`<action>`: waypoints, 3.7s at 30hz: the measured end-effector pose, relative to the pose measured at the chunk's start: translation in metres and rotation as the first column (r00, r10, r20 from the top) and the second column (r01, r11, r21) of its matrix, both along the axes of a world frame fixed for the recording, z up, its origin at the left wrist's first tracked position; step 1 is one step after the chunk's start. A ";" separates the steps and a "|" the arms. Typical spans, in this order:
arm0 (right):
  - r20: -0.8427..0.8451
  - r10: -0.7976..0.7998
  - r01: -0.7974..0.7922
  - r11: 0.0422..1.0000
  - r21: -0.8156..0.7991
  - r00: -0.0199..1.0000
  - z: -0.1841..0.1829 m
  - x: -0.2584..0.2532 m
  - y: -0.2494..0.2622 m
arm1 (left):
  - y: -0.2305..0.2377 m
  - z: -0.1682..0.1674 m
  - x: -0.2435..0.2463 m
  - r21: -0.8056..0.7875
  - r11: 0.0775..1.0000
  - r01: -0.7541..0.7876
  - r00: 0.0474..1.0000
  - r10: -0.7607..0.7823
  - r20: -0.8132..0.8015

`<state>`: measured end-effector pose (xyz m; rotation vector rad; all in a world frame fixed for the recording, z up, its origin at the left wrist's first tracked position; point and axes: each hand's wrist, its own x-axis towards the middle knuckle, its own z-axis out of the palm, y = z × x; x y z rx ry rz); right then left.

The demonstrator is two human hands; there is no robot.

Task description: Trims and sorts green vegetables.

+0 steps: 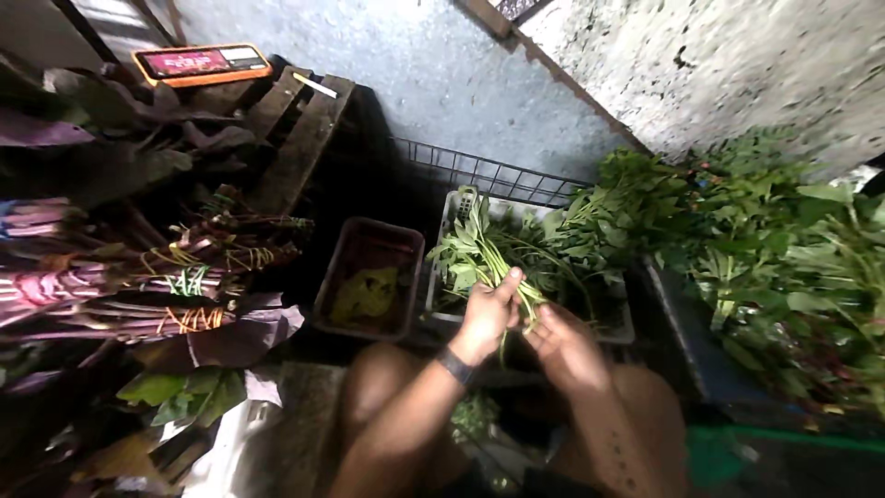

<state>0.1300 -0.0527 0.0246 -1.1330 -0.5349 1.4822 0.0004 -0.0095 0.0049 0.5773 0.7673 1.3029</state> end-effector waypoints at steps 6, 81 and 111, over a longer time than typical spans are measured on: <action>-0.051 -0.205 0.211 0.965 0.158 0.977 -0.001 -0.020 -0.004 | 0.000 -0.001 0.005 -0.011 0.986 -0.169 0.985 0.169 0.029; 0.685 -0.076 -0.291 0.867 0.404 0.724 0.006 -0.001 0.005 | 0.001 0.005 -0.013 0.082 0.997 0.009 1.000 -0.009 -0.001; 0.916 0.030 -0.441 0.883 0.164 0.400 -0.018 0.066 -0.010 | -0.008 -0.005 0.008 0.099 0.989 0.109 0.929 -0.067 -0.363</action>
